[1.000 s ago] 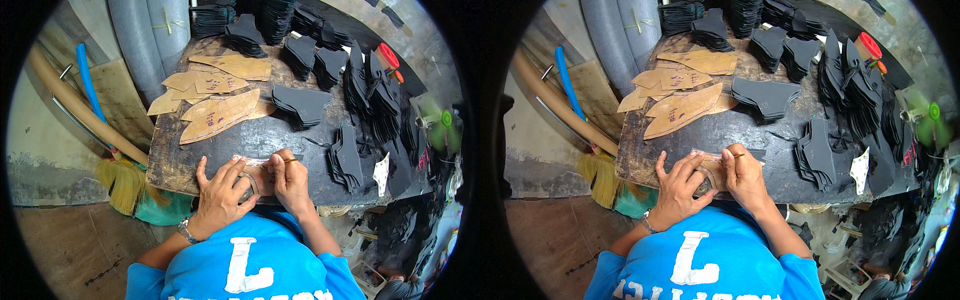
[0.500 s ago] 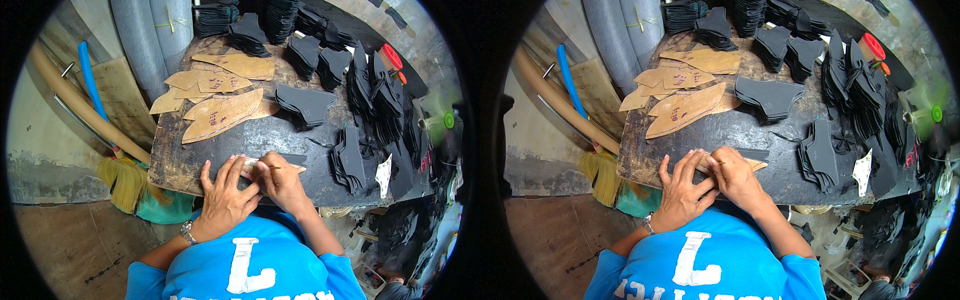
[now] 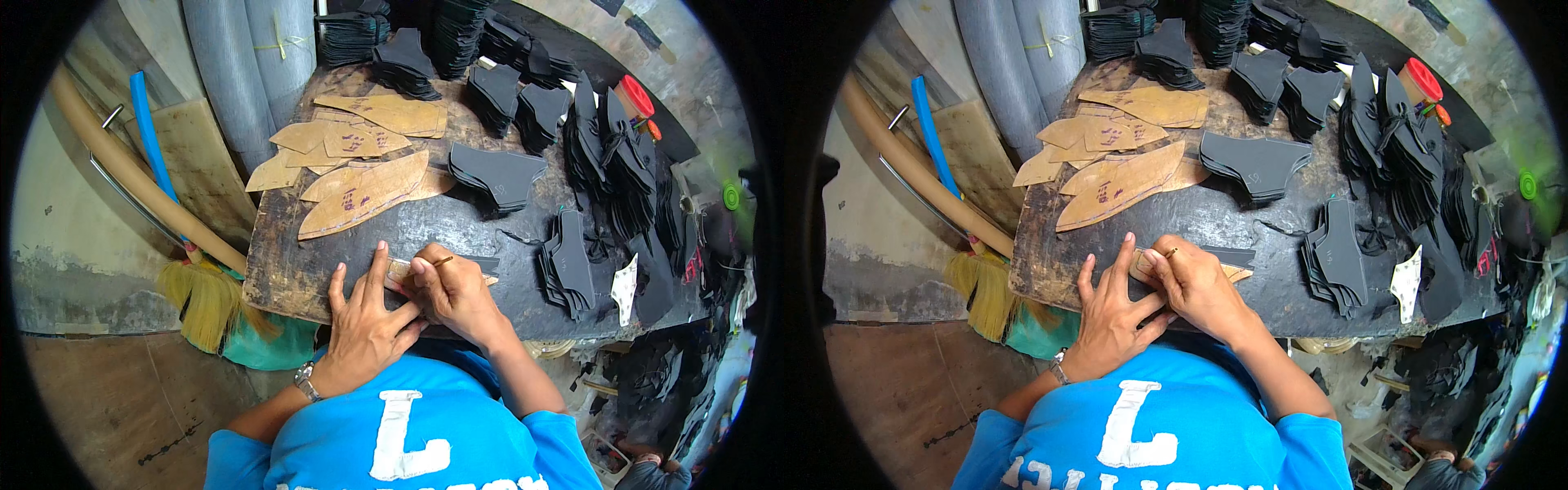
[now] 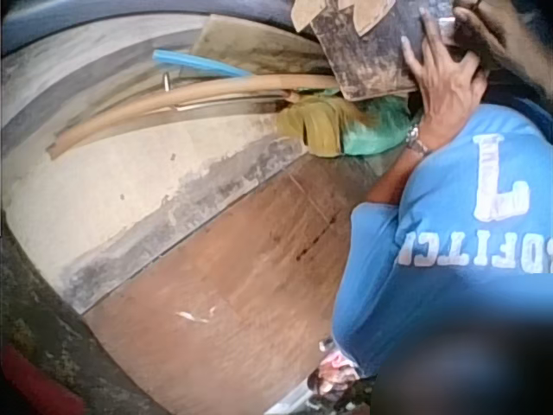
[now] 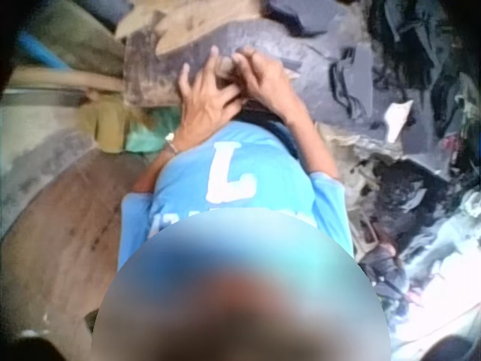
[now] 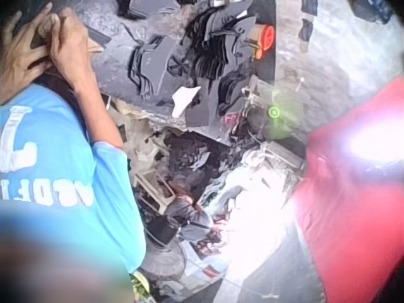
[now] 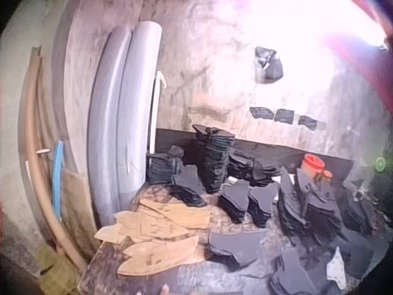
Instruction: The person places a cardboard pattern on a stack of black fabric pieces and uses a pencil to trace the outline. They repeat this process for multiple fabric pieces, stacking the marked pieces aside.
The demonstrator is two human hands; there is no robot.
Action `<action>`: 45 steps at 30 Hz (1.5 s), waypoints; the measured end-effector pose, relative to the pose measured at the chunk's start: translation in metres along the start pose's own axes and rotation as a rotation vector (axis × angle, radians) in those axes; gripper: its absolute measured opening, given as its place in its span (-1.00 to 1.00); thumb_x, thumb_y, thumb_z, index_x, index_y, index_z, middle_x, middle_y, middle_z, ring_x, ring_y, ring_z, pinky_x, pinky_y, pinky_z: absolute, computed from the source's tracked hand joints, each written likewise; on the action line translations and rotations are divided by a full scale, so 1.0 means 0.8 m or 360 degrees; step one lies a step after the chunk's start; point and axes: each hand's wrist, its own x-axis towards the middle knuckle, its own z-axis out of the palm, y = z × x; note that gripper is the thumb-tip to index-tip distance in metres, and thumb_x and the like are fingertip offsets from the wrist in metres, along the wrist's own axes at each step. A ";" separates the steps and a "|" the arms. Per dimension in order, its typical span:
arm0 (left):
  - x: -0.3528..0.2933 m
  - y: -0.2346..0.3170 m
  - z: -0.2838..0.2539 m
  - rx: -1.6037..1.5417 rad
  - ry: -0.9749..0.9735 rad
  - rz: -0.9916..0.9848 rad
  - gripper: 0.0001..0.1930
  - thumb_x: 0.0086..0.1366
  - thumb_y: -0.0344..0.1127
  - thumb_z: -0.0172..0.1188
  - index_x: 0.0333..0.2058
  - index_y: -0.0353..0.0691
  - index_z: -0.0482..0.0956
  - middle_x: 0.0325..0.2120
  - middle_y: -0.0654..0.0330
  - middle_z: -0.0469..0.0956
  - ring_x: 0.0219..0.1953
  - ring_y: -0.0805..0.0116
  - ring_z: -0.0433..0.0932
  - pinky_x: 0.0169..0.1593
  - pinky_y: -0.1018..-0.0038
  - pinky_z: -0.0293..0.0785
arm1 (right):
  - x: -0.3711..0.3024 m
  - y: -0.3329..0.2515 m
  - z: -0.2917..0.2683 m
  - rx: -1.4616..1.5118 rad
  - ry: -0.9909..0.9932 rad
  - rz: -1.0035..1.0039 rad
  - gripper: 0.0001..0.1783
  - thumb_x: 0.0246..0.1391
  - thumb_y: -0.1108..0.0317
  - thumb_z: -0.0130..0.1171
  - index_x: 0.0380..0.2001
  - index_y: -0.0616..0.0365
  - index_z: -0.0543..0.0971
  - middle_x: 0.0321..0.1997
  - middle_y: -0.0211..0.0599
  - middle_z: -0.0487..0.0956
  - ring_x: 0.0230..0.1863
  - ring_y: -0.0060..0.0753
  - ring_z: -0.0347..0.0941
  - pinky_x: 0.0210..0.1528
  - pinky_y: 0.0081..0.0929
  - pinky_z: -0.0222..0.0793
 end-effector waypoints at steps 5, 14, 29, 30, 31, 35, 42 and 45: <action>-0.001 -0.002 0.005 -0.0065 0.0061 -0.0028 -0.61 0.11 -0.06 0.45 -0.04 0.17 0.74 0.44 -0.25 0.00 0.30 -0.02 0.33 0.42 -0.15 -0.22 | 0.012 0.000 0.014 -0.0185 0.0004 -0.0440 -0.83 0.37 0.39 0.07 -0.28 0.29 0.49 -0.40 -0.09 0.48 -0.38 0.00 0.53 -0.28 -0.19 0.47; -0.003 -0.001 0.007 -0.0107 0.0062 -0.0046 -0.66 0.15 -0.05 0.43 -0.08 0.12 0.76 0.43 -0.25 0.02 0.31 -0.06 0.28 0.42 -0.18 -0.23 | 0.015 0.011 0.014 0.0169 0.0113 0.0121 -0.77 0.42 0.31 0.04 -0.26 0.28 0.49 -0.39 -0.05 0.53 -0.39 -0.08 0.57 -0.28 -0.26 0.49; -0.003 -0.006 0.014 -0.0044 0.0116 0.0041 -0.56 0.11 -0.04 0.44 0.00 0.15 0.74 0.40 -0.11 0.17 0.35 -0.05 0.25 0.43 -0.15 -0.20 | -0.045 0.005 -0.070 -0.0520 0.0368 0.0267 -0.75 0.24 0.43 0.18 -0.04 0.29 0.56 -0.24 -0.08 0.52 -0.15 -0.08 0.48 -0.02 -0.23 0.44; -0.003 -0.006 0.014 -0.0011 0.0109 0.0048 -0.53 0.11 -0.04 0.44 0.04 0.13 0.71 0.40 -0.11 0.18 0.36 -0.04 0.25 0.44 -0.14 -0.20 | -0.053 0.005 -0.067 -0.0674 0.0334 0.0165 -0.69 0.17 0.42 0.25 -0.03 0.28 0.58 -0.17 -0.06 0.50 -0.08 -0.03 0.44 0.03 -0.19 0.41; -0.003 -0.006 0.013 0.0003 0.0106 0.0055 -0.49 0.11 -0.05 0.44 0.08 0.12 0.68 0.40 -0.11 0.18 0.36 -0.04 0.25 0.44 -0.14 -0.20 | -0.060 0.007 -0.064 -0.0814 0.0267 0.0227 -0.64 0.10 0.40 0.32 -0.03 0.28 0.59 -0.09 -0.04 0.49 0.00 0.02 0.39 0.08 -0.15 0.37; -0.003 -0.004 0.013 -0.0033 0.0111 -0.0016 -0.27 0.12 -0.07 0.43 0.29 -0.01 0.46 0.40 -0.12 0.19 0.37 -0.01 0.26 0.45 -0.11 -0.20 | -0.073 0.015 -0.050 -0.0793 0.0338 0.0179 -0.65 -0.01 0.38 0.41 -0.17 0.23 0.53 -0.04 -0.06 0.41 0.03 0.05 0.31 0.11 -0.10 0.31; -0.001 -0.007 0.016 0.0047 0.0188 0.0061 -0.27 0.21 0.06 0.34 0.33 0.00 0.40 0.40 -0.14 0.16 0.35 -0.04 0.26 0.41 -0.15 -0.14 | -0.112 0.007 -0.122 -0.0199 0.1095 0.0294 -0.83 0.21 0.37 0.33 -0.22 0.22 0.61 -0.31 -0.35 0.61 -0.29 -0.56 0.50 -0.19 -0.51 0.46; -0.004 -0.006 0.012 0.0113 0.0165 0.0101 -0.41 0.17 -0.06 0.35 0.19 -0.04 0.57 0.36 -0.12 0.22 0.27 -0.10 0.29 0.39 -0.12 -0.04 | -0.129 0.025 -0.174 0.0190 0.1575 0.0207 -0.88 0.27 0.45 0.27 -0.19 0.27 0.60 -0.29 -0.43 0.60 -0.26 -0.68 0.47 -0.14 -0.65 0.42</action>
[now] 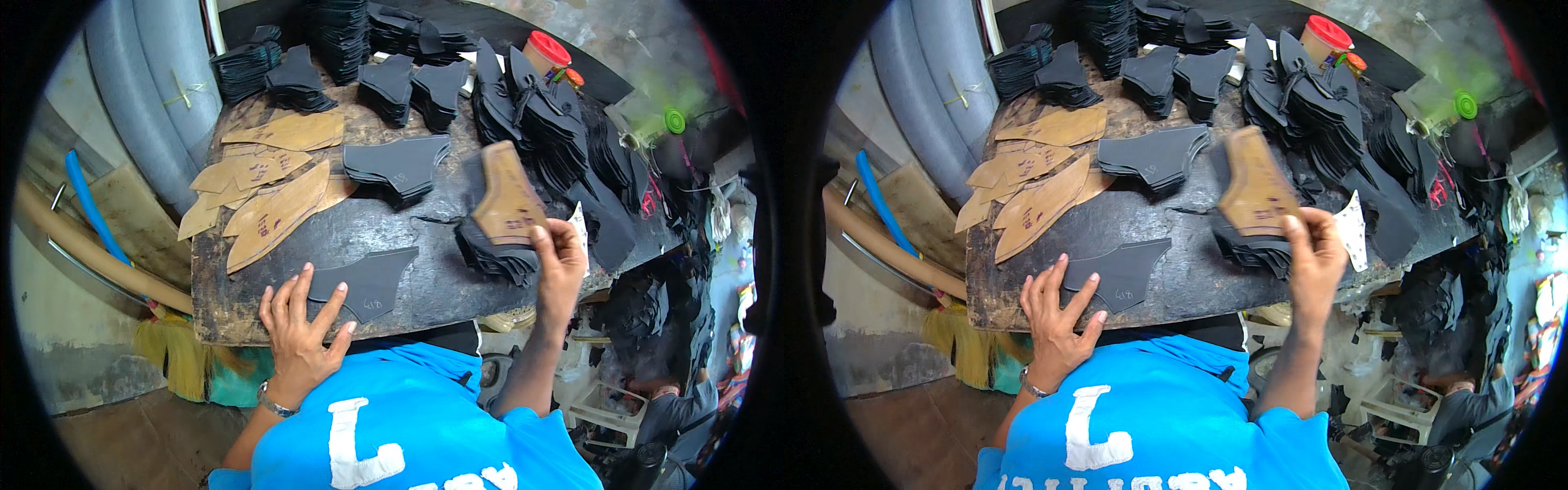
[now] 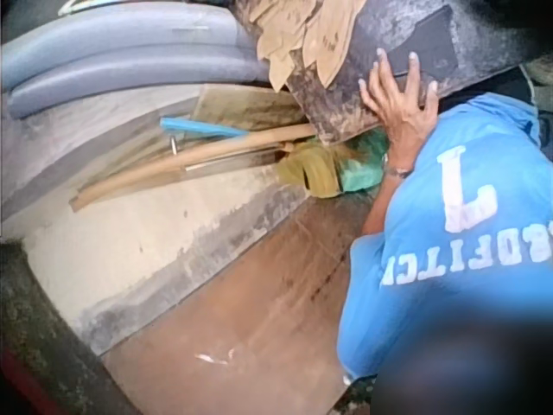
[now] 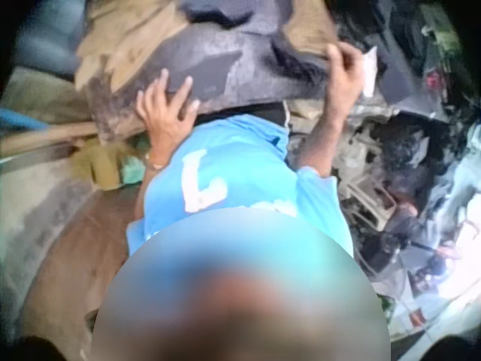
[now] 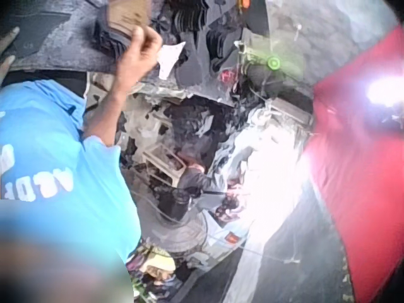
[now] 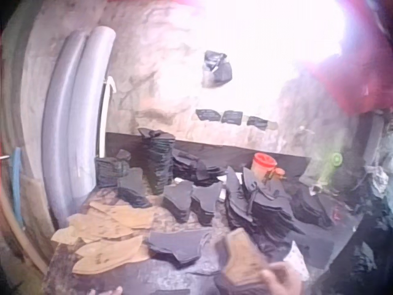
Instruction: The person places a cardboard pattern on a stack of black fabric pieces and uses a pencil to trace the outline. They repeat this process for multiple fabric pieces, stacking the marked pieces aside.
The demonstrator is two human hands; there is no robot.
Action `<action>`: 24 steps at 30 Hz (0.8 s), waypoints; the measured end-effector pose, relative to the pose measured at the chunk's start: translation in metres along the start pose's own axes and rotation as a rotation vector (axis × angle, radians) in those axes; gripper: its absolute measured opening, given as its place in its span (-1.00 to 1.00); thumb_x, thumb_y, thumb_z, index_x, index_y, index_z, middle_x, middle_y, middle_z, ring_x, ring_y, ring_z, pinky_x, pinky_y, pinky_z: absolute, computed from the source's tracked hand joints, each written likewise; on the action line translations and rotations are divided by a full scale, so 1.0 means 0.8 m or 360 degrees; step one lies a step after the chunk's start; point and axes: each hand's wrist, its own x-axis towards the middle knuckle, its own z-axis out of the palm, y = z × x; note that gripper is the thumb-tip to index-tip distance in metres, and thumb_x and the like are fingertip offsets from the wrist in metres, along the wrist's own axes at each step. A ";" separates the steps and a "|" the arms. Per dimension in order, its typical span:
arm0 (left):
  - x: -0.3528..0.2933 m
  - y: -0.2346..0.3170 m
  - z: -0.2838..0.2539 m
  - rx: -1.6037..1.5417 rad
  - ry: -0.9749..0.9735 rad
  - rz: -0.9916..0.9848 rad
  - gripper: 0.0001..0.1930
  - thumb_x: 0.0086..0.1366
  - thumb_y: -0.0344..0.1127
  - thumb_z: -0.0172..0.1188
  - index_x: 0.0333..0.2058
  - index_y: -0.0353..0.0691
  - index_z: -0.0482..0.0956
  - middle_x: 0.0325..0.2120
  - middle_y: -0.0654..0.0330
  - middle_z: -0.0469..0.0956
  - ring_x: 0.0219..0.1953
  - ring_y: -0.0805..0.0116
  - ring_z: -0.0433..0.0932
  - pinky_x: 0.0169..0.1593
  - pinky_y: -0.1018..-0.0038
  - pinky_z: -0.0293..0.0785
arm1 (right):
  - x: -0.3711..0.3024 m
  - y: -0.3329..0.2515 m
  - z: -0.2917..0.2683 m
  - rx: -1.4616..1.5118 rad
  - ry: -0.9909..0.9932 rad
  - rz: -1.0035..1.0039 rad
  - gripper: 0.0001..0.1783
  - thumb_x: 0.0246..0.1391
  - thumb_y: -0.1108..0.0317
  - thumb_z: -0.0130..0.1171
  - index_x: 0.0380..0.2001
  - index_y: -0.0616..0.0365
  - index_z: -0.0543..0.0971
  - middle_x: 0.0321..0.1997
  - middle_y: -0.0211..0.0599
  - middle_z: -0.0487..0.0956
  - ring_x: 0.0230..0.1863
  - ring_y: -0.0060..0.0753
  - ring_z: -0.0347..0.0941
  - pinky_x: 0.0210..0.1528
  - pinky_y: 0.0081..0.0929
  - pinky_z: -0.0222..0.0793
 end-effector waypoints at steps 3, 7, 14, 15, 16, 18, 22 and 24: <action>-0.001 0.001 0.001 -0.0054 0.0079 -0.0002 -0.50 0.12 -0.18 0.35 0.07 -0.12 0.67 0.29 -0.09 0.31 0.19 -0.11 0.33 0.34 -0.08 0.06 | 0.016 0.023 -0.029 -0.0261 0.0001 0.0064 -0.84 0.27 0.46 0.26 -0.14 0.30 0.60 -0.26 -0.43 0.60 -0.25 -0.67 0.47 -0.12 -0.67 0.40; -0.005 -0.005 0.003 -0.0163 0.0203 0.0005 -0.53 0.13 -0.25 0.30 0.05 -0.19 0.68 0.18 -0.06 0.42 0.17 -0.06 0.37 0.30 -0.06 0.12 | 0.007 0.041 -0.031 -0.1097 0.0156 -0.0207 -0.83 0.25 0.43 0.27 -0.15 0.28 0.62 -0.24 -0.37 0.57 -0.21 -0.57 0.45 -0.09 -0.57 0.39; 0.000 -0.005 0.010 -0.0008 0.0105 -0.0014 -0.58 0.24 -0.28 0.20 0.08 -0.17 0.65 0.24 0.02 0.47 0.28 0.07 0.37 0.35 -0.05 0.03 | -0.004 0.003 0.014 -0.0085 -0.0201 -0.0090 -0.81 0.29 0.45 0.23 -0.07 0.25 0.64 -0.17 -0.41 0.64 -0.15 -0.62 0.51 -0.03 -0.62 0.42; 0.000 -0.006 0.007 0.0000 0.0014 -0.0021 -0.50 0.27 -0.30 0.16 0.20 -0.21 0.53 0.30 0.06 0.42 0.39 0.07 0.28 0.39 -0.09 -0.05 | -0.010 0.000 0.026 0.0031 -0.0383 0.0039 -0.74 0.26 0.46 0.25 0.00 0.24 0.63 -0.14 -0.39 0.66 -0.15 -0.63 0.52 -0.02 -0.62 0.44; 0.000 -0.006 0.006 -0.0025 0.0007 -0.0055 -0.46 0.27 -0.30 0.15 0.24 -0.24 0.47 0.31 0.06 0.41 0.41 0.07 0.25 0.40 -0.11 -0.07 | -0.016 0.000 0.040 0.0139 -0.0602 0.0149 -0.75 0.25 0.47 0.26 -0.01 0.25 0.64 -0.13 -0.38 0.67 -0.13 -0.61 0.54 0.00 -0.59 0.46; 0.001 -0.004 0.008 -0.0075 -0.0002 -0.0127 -0.39 0.28 -0.31 0.12 0.31 -0.29 0.34 0.33 0.07 0.37 0.44 0.06 0.20 0.41 -0.14 -0.11 | -0.028 0.005 0.069 0.0106 -0.0928 0.0324 -0.77 0.22 0.49 0.29 -0.06 0.27 0.67 -0.14 -0.31 0.69 -0.13 -0.57 0.58 0.00 -0.55 0.51; 0.002 -0.006 0.011 -0.0163 -0.0002 -0.0239 -0.26 0.29 -0.33 0.07 0.41 -0.41 0.06 0.41 0.01 0.24 0.50 0.03 0.06 0.45 -0.17 -0.20 | -0.035 0.017 0.110 -0.0499 -0.1242 0.0240 -0.76 0.21 0.52 0.26 -0.06 0.33 0.66 -0.18 -0.24 0.70 -0.13 -0.48 0.59 -0.02 -0.51 0.50; 0.002 -0.009 0.012 -0.0177 0.0061 -0.0234 -0.24 0.31 -0.37 0.02 0.42 -0.45 -0.03 0.37 -0.04 0.31 0.46 0.03 0.17 0.47 -0.13 -0.23 | -0.037 0.015 0.113 -0.0623 -0.1332 0.0043 -0.77 0.16 0.50 0.27 -0.11 0.28 0.67 -0.19 -0.14 0.69 -0.13 -0.27 0.61 -0.04 -0.38 0.50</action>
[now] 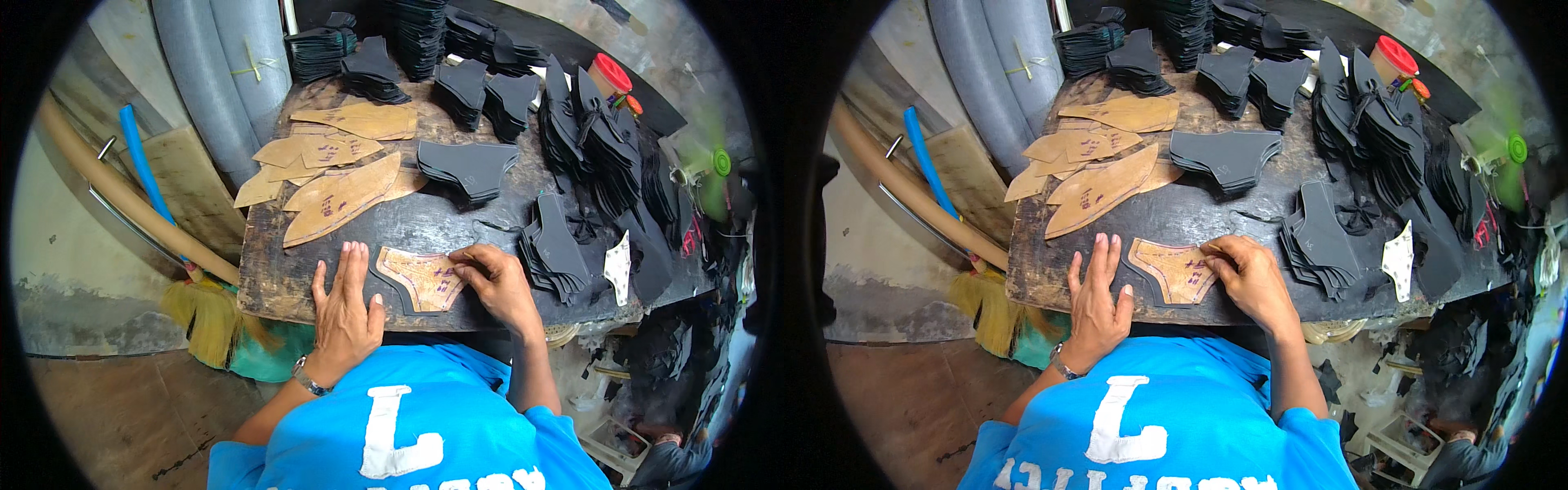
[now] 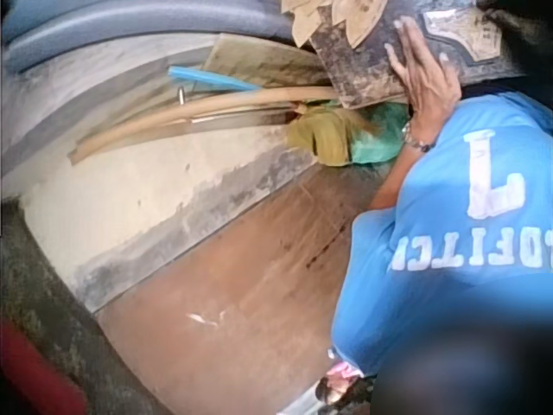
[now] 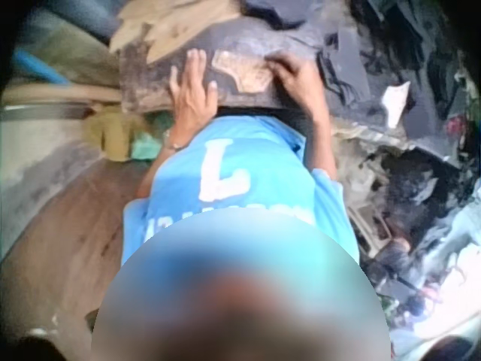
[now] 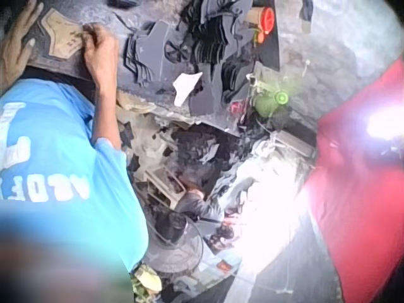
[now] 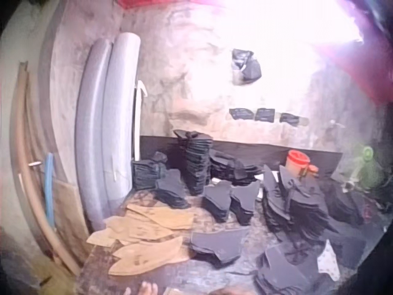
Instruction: The person places a cardboard pattern on a stack of black fabric pieces and uses a pencil to trace the outline. They repeat this process for multiple fabric pieces, stacking the marked pieces aside.
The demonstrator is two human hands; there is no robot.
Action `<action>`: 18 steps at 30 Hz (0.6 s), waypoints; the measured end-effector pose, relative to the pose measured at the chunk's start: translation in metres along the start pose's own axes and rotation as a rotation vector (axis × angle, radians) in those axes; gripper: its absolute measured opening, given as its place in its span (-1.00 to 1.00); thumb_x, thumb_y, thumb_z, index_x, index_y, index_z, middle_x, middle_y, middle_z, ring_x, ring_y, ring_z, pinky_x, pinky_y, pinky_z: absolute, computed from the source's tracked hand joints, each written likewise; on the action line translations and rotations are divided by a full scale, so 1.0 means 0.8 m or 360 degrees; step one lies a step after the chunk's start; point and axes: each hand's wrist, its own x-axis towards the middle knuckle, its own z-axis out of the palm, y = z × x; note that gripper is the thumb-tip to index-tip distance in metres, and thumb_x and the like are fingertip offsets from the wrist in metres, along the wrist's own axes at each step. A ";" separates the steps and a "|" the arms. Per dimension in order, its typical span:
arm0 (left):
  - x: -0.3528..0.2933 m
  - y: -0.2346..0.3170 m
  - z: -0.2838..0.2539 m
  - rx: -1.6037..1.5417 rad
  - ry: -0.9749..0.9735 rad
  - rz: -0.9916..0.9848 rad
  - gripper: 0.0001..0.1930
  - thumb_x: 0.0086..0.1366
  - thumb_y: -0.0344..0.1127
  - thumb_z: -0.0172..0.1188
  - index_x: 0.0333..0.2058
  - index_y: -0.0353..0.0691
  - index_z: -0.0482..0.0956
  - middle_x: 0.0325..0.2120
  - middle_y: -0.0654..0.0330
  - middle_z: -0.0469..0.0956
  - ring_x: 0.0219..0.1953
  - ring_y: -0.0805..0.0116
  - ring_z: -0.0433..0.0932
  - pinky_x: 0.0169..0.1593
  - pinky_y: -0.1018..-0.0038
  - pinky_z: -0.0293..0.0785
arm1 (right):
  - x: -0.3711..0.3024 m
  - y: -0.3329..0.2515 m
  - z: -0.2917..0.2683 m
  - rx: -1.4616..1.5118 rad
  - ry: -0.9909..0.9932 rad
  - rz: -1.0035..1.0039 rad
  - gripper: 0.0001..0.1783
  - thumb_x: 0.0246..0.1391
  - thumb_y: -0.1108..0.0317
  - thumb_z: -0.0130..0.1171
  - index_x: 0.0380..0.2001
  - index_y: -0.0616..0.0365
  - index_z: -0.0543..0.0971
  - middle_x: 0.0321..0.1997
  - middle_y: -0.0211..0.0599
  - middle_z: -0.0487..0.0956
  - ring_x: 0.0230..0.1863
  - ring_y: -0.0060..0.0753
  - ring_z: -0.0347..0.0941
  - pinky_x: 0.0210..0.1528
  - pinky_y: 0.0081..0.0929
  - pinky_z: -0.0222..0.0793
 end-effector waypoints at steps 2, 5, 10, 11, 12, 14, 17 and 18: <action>-0.001 -0.003 -0.001 -0.0123 0.0054 0.0022 -0.25 0.32 -0.40 -0.01 0.43 -0.46 -0.07 0.35 -0.05 0.35 0.44 0.05 0.23 0.48 -0.11 -0.22 | 0.000 -0.003 0.001 -0.0073 0.0006 -0.0017 -0.77 0.12 0.48 0.26 -0.13 0.25 0.67 -0.20 -0.08 0.68 -0.12 -0.05 0.60 -0.03 -0.25 0.48; -0.001 -0.005 0.002 -0.0058 0.0126 0.0055 -0.26 0.33 -0.48 -0.06 0.43 -0.47 -0.11 0.32 -0.06 0.38 0.41 0.06 0.30 0.49 -0.06 -0.20 | -0.002 -0.008 0.004 -0.0103 0.0034 -0.0057 -0.78 0.11 0.46 0.28 -0.16 0.22 0.67 -0.21 -0.13 0.68 -0.12 -0.05 0.56 -0.02 -0.24 0.46; -0.002 -0.007 0.003 -0.0139 0.0151 0.0021 -0.26 0.31 -0.57 -0.08 0.44 -0.48 -0.12 0.33 -0.03 0.37 0.44 0.08 0.24 0.49 -0.01 -0.15 | -0.004 -0.008 0.009 -0.0217 0.0069 -0.0120 -0.78 0.08 0.44 0.30 -0.17 0.19 0.67 -0.23 -0.19 0.68 -0.15 -0.07 0.53 -0.05 -0.23 0.45; -0.001 -0.007 0.003 -0.0135 0.0154 0.0021 -0.24 0.30 -0.57 -0.08 0.45 -0.47 -0.14 0.33 -0.04 0.38 0.43 0.10 0.27 0.49 -0.03 -0.15 | -0.004 -0.007 0.010 -0.0230 0.0070 -0.0124 -0.78 0.08 0.44 0.30 -0.18 0.18 0.67 -0.23 -0.19 0.68 -0.15 -0.08 0.53 -0.05 -0.23 0.44; -0.001 -0.008 0.003 -0.0106 0.0138 0.0020 -0.24 0.30 -0.57 -0.08 0.45 -0.47 -0.14 0.33 -0.03 0.38 0.43 0.11 0.27 0.49 -0.03 -0.14 | -0.004 -0.007 0.010 -0.0243 0.0070 -0.0128 -0.79 0.07 0.44 0.30 -0.18 0.18 0.67 -0.23 -0.20 0.67 -0.16 -0.08 0.52 -0.06 -0.23 0.44; -0.001 -0.007 0.001 -0.0048 0.0103 0.0015 -0.24 0.30 -0.58 -0.08 0.45 -0.48 -0.14 0.33 -0.02 0.39 0.43 0.13 0.27 0.49 -0.02 -0.13 | -0.005 -0.006 0.011 -0.0247 0.0095 -0.0165 -0.79 0.07 0.43 0.31 -0.19 0.17 0.67 -0.23 -0.20 0.67 -0.16 -0.07 0.52 -0.07 -0.23 0.44; 0.000 -0.006 0.001 -0.0084 0.0128 0.0034 -0.23 0.30 -0.61 -0.09 0.45 -0.47 -0.16 0.32 0.00 0.39 0.43 0.15 0.27 0.49 0.00 -0.13 | -0.006 -0.005 0.013 -0.0252 0.0114 -0.0190 -0.80 0.07 0.43 0.31 -0.19 0.17 0.67 -0.25 -0.21 0.65 -0.18 -0.07 0.51 -0.09 -0.23 0.43; 0.000 -0.005 0.000 -0.0128 0.0113 0.0015 -0.29 0.31 -0.60 -0.09 0.43 -0.45 -0.04 0.33 0.00 0.39 0.43 0.13 0.27 0.49 0.00 -0.12 | -0.006 -0.004 0.013 -0.0271 0.0119 -0.0195 -0.80 0.07 0.43 0.31 -0.20 0.16 0.67 -0.26 -0.21 0.65 -0.19 -0.07 0.50 -0.10 -0.22 0.43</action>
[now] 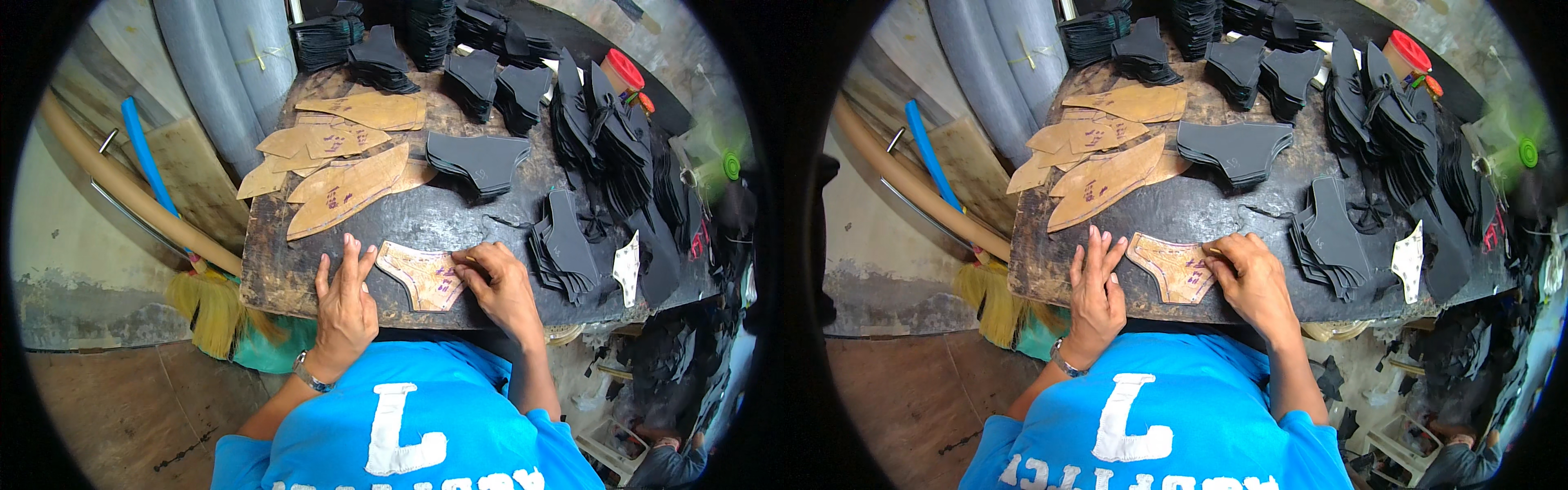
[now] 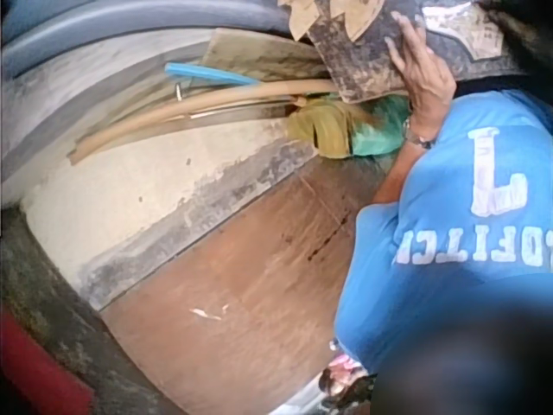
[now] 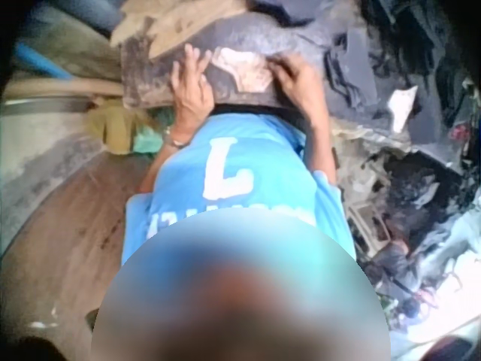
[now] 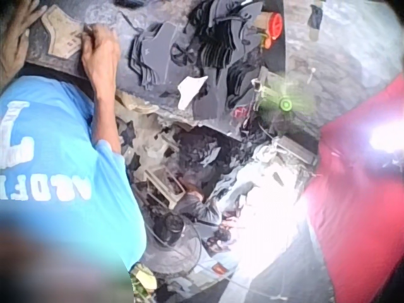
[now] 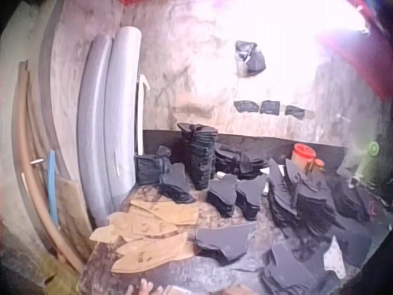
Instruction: The person places a cardboard pattern on a stack of black fabric pieces and uses a pencil to trace the outline. They repeat this process for multiple fabric pieces, stacking the marked pieces aside.
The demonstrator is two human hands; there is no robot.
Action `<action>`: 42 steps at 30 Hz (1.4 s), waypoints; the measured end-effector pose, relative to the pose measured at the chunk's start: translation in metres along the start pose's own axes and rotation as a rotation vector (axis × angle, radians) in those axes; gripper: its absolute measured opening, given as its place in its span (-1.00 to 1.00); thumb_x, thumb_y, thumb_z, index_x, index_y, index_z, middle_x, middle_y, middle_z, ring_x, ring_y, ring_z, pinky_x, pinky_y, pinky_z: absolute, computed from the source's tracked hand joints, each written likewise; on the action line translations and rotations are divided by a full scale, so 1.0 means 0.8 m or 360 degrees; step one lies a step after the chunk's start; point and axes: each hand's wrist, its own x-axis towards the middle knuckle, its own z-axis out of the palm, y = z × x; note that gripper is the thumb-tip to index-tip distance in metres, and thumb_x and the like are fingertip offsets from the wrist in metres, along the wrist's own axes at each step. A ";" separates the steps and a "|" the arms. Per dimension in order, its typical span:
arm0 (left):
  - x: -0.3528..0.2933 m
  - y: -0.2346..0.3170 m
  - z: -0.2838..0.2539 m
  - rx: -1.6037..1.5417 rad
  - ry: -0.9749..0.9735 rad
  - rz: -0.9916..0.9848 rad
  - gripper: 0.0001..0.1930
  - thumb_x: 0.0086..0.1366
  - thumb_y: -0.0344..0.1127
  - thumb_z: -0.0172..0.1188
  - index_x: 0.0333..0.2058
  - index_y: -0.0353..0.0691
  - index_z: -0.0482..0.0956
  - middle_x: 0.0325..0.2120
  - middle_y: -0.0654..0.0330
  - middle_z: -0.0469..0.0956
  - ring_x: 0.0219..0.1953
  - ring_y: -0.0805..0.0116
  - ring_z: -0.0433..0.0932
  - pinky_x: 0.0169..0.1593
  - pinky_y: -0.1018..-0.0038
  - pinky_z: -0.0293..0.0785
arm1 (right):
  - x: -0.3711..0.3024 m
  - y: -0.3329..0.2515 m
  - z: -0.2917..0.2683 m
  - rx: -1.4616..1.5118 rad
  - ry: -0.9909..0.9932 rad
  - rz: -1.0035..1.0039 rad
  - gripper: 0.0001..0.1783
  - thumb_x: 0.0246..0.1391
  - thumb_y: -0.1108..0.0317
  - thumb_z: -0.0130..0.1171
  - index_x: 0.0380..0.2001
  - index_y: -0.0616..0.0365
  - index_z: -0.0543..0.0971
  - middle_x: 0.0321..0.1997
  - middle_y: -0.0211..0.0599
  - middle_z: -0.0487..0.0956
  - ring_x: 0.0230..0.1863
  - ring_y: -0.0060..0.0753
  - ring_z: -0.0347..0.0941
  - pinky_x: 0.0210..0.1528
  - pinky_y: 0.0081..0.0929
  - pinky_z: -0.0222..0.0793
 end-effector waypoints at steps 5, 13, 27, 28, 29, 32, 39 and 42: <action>-0.001 0.001 -0.006 0.0246 -0.0158 0.0166 -0.40 0.29 -0.59 -0.01 0.33 -0.21 0.38 0.30 0.03 0.43 0.41 0.15 0.30 0.47 -0.12 -0.17 | -0.001 0.001 0.001 -0.0082 -0.0001 -0.0015 -0.76 0.05 0.47 0.35 -0.15 0.16 0.70 -0.25 -0.28 0.68 -0.19 -0.22 0.52 -0.14 -0.34 0.46; 0.000 0.008 -0.003 0.0159 -0.0157 0.0079 -0.52 0.26 -0.21 0.30 0.14 -0.20 0.59 0.29 0.04 0.42 0.42 0.07 0.26 0.47 -0.17 -0.25 | -0.003 0.001 0.004 -0.0033 0.0061 -0.0077 -0.80 0.04 0.45 0.34 -0.21 0.16 0.68 -0.30 -0.23 0.64 -0.24 -0.11 0.48 -0.16 -0.26 0.42; 0.001 0.011 -0.002 0.0212 -0.0155 0.0121 -0.32 0.13 -0.01 0.46 0.17 -0.22 0.55 0.31 0.01 0.39 0.42 0.05 0.26 0.45 -0.21 -0.23 | -0.005 0.003 0.006 -0.0156 0.0068 -0.0180 -0.79 0.04 0.49 0.35 -0.20 0.20 0.67 -0.33 -0.21 0.59 -0.29 -0.16 0.45 -0.20 -0.30 0.40; 0.001 0.011 -0.002 0.0217 -0.0160 0.0118 -0.32 0.13 -0.01 0.46 0.17 -0.22 0.54 0.31 0.02 0.39 0.42 0.06 0.26 0.45 -0.21 -0.24 | -0.006 0.003 0.006 -0.0172 0.0087 -0.0190 -0.80 0.05 0.50 0.34 -0.21 0.21 0.67 -0.32 -0.20 0.58 -0.29 -0.17 0.46 -0.19 -0.32 0.40; 0.001 0.011 -0.001 0.0215 -0.0163 0.0109 -0.32 0.13 -0.01 0.45 0.17 -0.22 0.54 0.31 0.02 0.38 0.42 0.06 0.26 0.45 -0.21 -0.24 | -0.006 0.004 0.007 -0.0084 0.0238 -0.0161 -0.82 0.07 0.48 0.33 -0.21 0.21 0.67 -0.29 -0.19 0.57 -0.25 -0.17 0.47 -0.17 -0.34 0.42; 0.002 0.012 0.000 0.0207 -0.0187 0.0096 -0.35 0.22 0.08 0.33 0.14 -0.27 0.56 0.29 -0.02 0.39 0.42 0.08 0.24 0.44 -0.27 -0.31 | -0.009 0.007 0.003 0.0158 0.0740 -0.0060 -0.88 0.19 0.51 0.22 -0.21 0.26 0.65 -0.19 -0.17 0.52 -0.11 -0.24 0.51 -0.11 -0.43 0.44; 0.005 0.018 -0.005 0.0311 -0.0275 0.0081 -0.37 0.14 -0.03 0.39 0.23 0.16 0.55 0.31 0.04 0.33 0.42 0.03 0.19 0.46 -0.20 -0.29 | -0.037 0.019 -0.015 0.0977 0.0725 -0.0006 -0.58 0.50 0.15 -0.11 -0.24 0.29 0.57 -0.31 -0.32 0.53 -0.31 -0.57 0.38 -0.24 -0.57 0.30; 0.005 0.018 -0.006 0.0331 -0.0289 0.0088 -0.38 0.14 -0.03 0.39 0.22 0.15 0.57 0.31 0.03 0.32 0.42 0.04 0.18 0.46 -0.20 -0.30 | -0.044 0.025 -0.002 0.0762 0.0564 -0.0068 -0.67 0.49 0.26 -0.07 -0.29 0.28 0.53 -0.42 -0.31 0.53 -0.43 -0.54 0.37 -0.33 -0.56 0.32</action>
